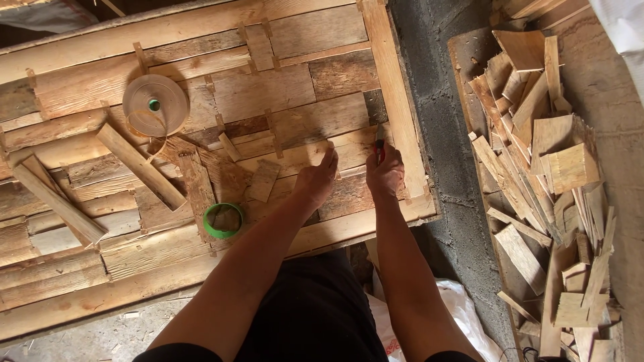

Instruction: Assembling a decorative wooden mosaic by placing and gluing various small wood pieces onto a base panel.

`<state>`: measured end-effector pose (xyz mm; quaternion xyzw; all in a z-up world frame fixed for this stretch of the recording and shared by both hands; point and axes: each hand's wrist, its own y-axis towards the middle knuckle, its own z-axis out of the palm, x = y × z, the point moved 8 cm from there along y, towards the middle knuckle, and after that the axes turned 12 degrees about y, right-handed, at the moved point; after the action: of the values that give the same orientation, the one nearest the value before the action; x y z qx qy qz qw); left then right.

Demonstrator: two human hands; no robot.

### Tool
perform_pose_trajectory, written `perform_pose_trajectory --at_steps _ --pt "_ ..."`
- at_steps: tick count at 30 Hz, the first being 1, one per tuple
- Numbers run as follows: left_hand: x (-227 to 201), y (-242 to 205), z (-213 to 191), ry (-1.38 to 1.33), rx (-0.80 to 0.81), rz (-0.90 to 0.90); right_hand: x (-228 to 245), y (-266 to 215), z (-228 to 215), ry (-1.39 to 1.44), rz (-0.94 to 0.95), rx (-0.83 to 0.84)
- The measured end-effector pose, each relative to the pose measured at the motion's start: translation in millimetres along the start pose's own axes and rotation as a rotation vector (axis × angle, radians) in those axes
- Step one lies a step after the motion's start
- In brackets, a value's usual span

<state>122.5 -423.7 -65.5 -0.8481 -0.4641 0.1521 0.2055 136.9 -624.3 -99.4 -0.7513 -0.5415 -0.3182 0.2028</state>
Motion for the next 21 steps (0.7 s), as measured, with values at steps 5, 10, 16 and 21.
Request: perform_pose_trajectory --at_steps 5,10,16,21 --pt "1.0 3.5 2.7 -0.025 -0.008 -0.009 15.6 1.0 -6.7 -0.007 -0.06 -0.05" --pt "0.2 1.6 3.3 -0.054 -0.004 -0.015 8.4 -6.4 16.4 0.052 0.032 0.004" --pt "1.5 6.3 12.3 -0.046 -0.067 -0.033 26.9 -12.9 2.7 -0.006 0.085 -0.074" --pt "1.6 4.5 3.5 -0.122 -0.085 -0.029 37.9 -21.9 15.3 -0.084 -0.004 0.039"
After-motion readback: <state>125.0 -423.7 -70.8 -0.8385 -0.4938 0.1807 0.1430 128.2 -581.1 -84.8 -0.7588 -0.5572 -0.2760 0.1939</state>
